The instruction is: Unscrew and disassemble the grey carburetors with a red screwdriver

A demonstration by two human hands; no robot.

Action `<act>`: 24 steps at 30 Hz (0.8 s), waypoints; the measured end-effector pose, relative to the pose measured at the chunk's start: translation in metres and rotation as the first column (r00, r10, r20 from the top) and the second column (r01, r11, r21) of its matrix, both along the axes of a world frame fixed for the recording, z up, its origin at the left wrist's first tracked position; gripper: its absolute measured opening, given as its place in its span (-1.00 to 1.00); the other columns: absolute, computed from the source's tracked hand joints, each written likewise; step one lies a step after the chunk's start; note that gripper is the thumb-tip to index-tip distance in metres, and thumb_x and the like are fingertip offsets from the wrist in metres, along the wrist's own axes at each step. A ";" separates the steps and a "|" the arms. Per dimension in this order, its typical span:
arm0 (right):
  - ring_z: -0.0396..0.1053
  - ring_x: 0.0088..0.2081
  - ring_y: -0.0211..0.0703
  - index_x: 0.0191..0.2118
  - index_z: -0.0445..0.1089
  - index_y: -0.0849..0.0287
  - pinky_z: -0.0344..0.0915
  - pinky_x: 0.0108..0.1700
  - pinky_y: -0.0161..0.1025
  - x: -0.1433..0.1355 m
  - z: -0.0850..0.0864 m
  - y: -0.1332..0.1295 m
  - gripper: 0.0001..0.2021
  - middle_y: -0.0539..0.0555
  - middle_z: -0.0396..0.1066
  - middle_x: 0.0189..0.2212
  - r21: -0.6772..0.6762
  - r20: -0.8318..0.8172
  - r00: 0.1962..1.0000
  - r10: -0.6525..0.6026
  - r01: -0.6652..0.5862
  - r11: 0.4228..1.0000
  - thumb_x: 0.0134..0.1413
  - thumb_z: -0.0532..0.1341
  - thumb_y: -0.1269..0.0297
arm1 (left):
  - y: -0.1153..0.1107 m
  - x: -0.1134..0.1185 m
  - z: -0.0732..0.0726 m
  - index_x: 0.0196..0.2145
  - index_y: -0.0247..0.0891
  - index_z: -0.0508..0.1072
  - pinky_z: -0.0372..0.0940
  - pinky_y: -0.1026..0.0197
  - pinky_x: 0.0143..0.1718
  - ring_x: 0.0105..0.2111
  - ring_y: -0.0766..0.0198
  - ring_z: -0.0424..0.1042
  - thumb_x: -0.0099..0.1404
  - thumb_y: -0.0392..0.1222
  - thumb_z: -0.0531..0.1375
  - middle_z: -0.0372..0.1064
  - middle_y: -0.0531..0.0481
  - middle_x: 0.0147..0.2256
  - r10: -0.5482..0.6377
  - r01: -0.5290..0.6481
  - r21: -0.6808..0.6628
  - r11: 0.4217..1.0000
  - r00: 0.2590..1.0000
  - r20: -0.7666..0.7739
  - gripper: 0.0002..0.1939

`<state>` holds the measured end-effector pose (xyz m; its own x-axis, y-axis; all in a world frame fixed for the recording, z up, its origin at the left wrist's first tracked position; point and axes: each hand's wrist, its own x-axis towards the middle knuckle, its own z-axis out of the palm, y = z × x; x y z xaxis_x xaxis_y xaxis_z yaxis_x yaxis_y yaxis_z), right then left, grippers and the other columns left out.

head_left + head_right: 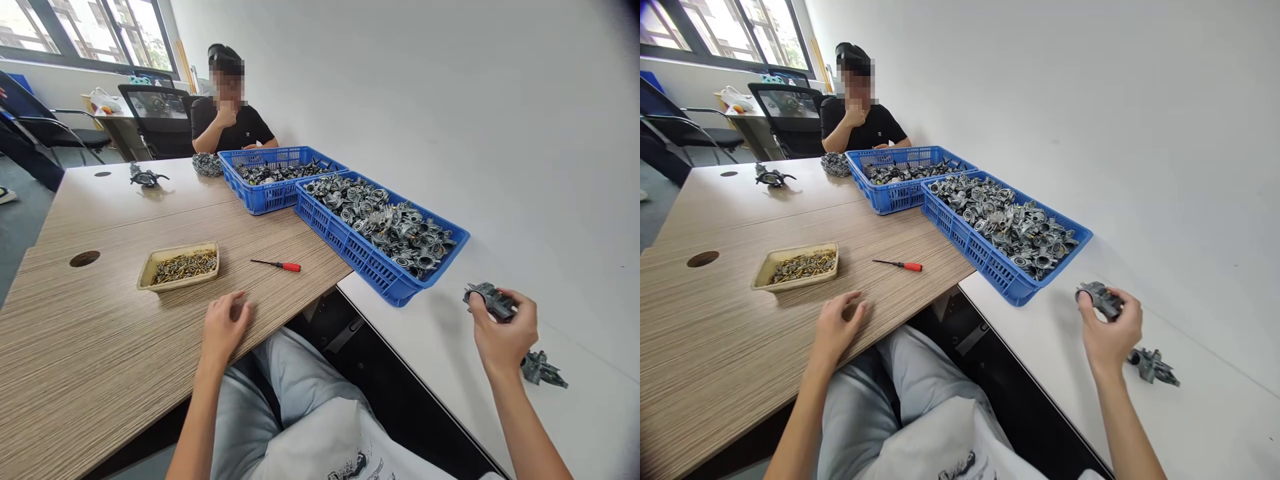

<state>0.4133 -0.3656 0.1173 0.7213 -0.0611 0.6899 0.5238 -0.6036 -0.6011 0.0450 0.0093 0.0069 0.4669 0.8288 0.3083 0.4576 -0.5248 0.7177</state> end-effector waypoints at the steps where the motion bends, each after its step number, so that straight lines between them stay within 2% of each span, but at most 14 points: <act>1: 0.52 0.06 0.31 0.09 0.43 -0.14 0.46 0.06 0.26 -0.018 0.003 0.016 -0.53 0.29 0.47 0.10 0.046 0.028 0.993 0.118 -0.119 0.992 0.06 0.39 -0.06 | -0.013 0.009 0.010 0.02 -0.19 0.52 0.30 -0.19 0.19 0.06 -0.12 0.44 0.34 0.16 0.23 0.54 -0.20 0.01 -0.047 0.052 -0.060 0.997 0.996 0.073 -0.55; 2: 0.50 0.11 0.29 0.12 0.41 -0.14 0.46 0.11 0.27 -0.035 0.004 0.034 -0.51 0.26 0.45 0.14 0.067 0.049 0.964 0.261 -0.264 0.962 0.07 0.41 -0.02 | -0.029 0.019 0.021 0.09 -0.18 0.50 0.34 -0.17 0.17 0.08 -0.10 0.44 0.31 0.17 0.29 0.51 -0.22 0.07 -0.116 0.141 -0.149 0.979 0.980 0.164 -0.49; 3: 0.47 0.16 0.29 0.13 0.40 -0.12 0.43 0.16 0.29 -0.051 0.002 0.053 -0.51 0.24 0.44 0.14 0.079 0.074 0.910 0.407 -0.412 0.908 0.08 0.41 0.01 | -0.045 0.030 0.032 0.15 -0.15 0.47 0.38 -0.13 0.13 0.09 -0.09 0.45 0.30 0.18 0.32 0.48 -0.23 0.12 -0.205 0.274 -0.250 0.929 0.941 0.270 -0.43; 4: 0.46 0.18 0.29 0.11 0.40 -0.10 0.42 0.19 0.31 -0.066 -0.002 0.074 -0.52 0.23 0.44 0.12 0.069 0.083 0.842 0.532 -0.538 0.840 0.08 0.42 0.03 | -0.061 0.042 0.043 0.19 -0.13 0.44 0.41 -0.10 0.11 0.13 -0.09 0.45 0.29 0.21 0.34 0.44 -0.25 0.17 -0.295 0.438 -0.340 0.832 0.869 0.397 -0.38; 6: 0.46 0.17 0.26 0.10 0.39 -0.07 0.42 0.20 0.30 -0.094 -0.016 0.117 -0.54 0.22 0.45 0.10 0.029 0.033 0.688 0.725 -0.726 0.687 0.10 0.41 0.05 | -0.086 0.063 0.059 0.27 -0.11 0.36 0.46 -0.06 0.06 0.16 -0.11 0.45 0.25 0.33 0.36 0.39 -0.30 0.22 -0.343 0.710 -0.446 0.544 0.674 0.654 -0.22; 8: 0.47 0.15 0.26 0.09 0.38 -0.04 0.42 0.20 0.30 -0.118 -0.033 0.158 -0.55 0.25 0.46 0.09 -0.017 -0.039 0.562 0.826 -0.827 0.562 0.12 0.39 0.01 | -0.099 0.079 0.066 0.28 -0.09 0.33 0.50 -0.06 -0.01 0.11 -0.11 0.52 0.22 0.46 0.31 0.40 -0.30 0.21 -0.228 0.835 -0.487 0.256 0.542 0.809 -0.14; 9: 0.46 0.14 0.27 0.08 0.39 -0.03 0.42 0.19 0.30 -0.128 -0.041 0.176 -0.56 0.26 0.47 0.09 -0.036 -0.078 0.515 0.853 -0.857 0.514 0.12 0.37 -0.01 | -0.100 0.084 0.066 0.25 -0.10 0.34 0.52 -0.05 -0.04 0.05 -0.08 0.56 0.24 0.50 0.27 0.44 -0.29 0.17 -0.133 0.846 -0.507 0.168 0.529 0.838 -0.16; 10: 0.46 0.14 0.27 0.07 0.39 -0.03 0.42 0.19 0.30 -0.138 -0.048 0.193 -0.57 0.26 0.47 0.09 -0.043 -0.111 0.477 0.872 -0.879 0.475 0.13 0.37 -0.03 | -0.097 0.086 0.063 0.23 -0.11 0.34 0.52 0.00 -0.08 -0.01 -0.03 0.60 0.28 0.51 0.21 0.49 -0.26 0.10 -0.022 0.829 -0.538 0.152 0.547 0.837 -0.20; 13: 0.44 0.16 0.25 0.07 0.40 -0.04 0.41 0.22 0.27 -0.161 -0.065 0.237 -0.58 0.24 0.45 0.12 -0.014 -0.153 0.364 0.919 -0.930 0.366 0.13 0.37 -0.01 | -0.079 0.081 0.049 0.14 -0.19 0.39 0.53 0.09 -0.18 -0.13 0.04 0.64 0.35 0.49 0.15 0.58 -0.19 -0.10 0.215 0.745 -0.634 0.206 0.598 0.772 -0.27; 15: 0.42 0.19 0.23 0.09 0.40 -0.03 0.39 0.25 0.24 -0.174 -0.075 0.262 -0.57 0.22 0.44 0.15 0.022 -0.141 0.273 0.952 -0.960 0.278 0.14 0.37 0.03 | -0.063 0.073 0.040 0.09 -0.21 0.40 0.53 0.09 -0.16 -0.15 0.07 0.64 0.37 0.41 0.20 0.58 -0.15 -0.14 0.301 0.688 -0.658 0.307 0.585 0.753 -0.34; 18: 0.37 0.26 0.21 0.20 0.36 -0.03 0.31 0.33 0.23 -0.190 -0.086 0.293 -0.50 0.21 0.40 0.21 0.032 -0.159 0.153 0.975 -0.987 0.160 0.16 0.36 0.06 | -0.041 0.060 0.033 0.00 -0.24 0.40 0.51 0.15 -0.15 -0.17 0.16 0.61 0.36 0.28 0.29 0.57 -0.11 -0.12 0.393 0.567 -0.658 0.497 0.528 0.752 -0.46; 20: 0.33 0.31 0.21 0.34 0.26 -0.01 0.28 0.36 0.23 -0.197 -0.089 0.308 -0.35 0.23 0.35 0.27 0.007 -0.202 0.072 0.977 -0.997 0.075 0.17 0.37 0.06 | -0.026 0.051 0.031 -0.06 -0.23 0.38 0.48 0.21 -0.23 -0.25 0.22 0.58 0.35 0.29 0.30 0.55 -0.08 -0.14 0.417 0.485 -0.667 0.566 0.529 0.739 -0.47; 22: 0.28 0.35 0.21 0.47 0.08 0.02 0.26 0.37 0.21 -0.196 -0.090 0.320 -0.17 0.26 0.28 0.35 -0.036 -0.230 -0.018 0.973 -0.999 -0.027 0.17 0.38 0.03 | -0.011 0.040 0.030 -0.07 -0.20 0.33 0.41 0.27 -0.37 -0.36 0.30 0.52 0.31 0.34 0.31 0.53 -0.03 -0.18 0.392 0.395 -0.670 0.629 0.583 0.712 -0.43; 24: 0.24 0.38 0.20 0.52 -0.03 0.04 0.24 0.39 0.21 -0.185 -0.091 0.330 -0.12 0.28 0.22 0.40 -0.091 -0.221 -0.061 0.973 -0.992 -0.083 0.22 0.36 -0.01 | 0.004 0.027 0.028 -0.05 -0.19 0.31 0.35 0.32 -0.42 -0.39 0.35 0.49 0.29 0.40 0.30 0.51 -0.01 -0.19 0.313 0.308 -0.613 0.728 0.646 0.696 -0.38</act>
<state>0.2284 -0.0357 0.0263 -0.0572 0.8544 0.5164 0.6313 0.4317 -0.6443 0.0719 0.0136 0.0348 0.3414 0.9375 -0.0679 -0.3673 0.1996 0.9084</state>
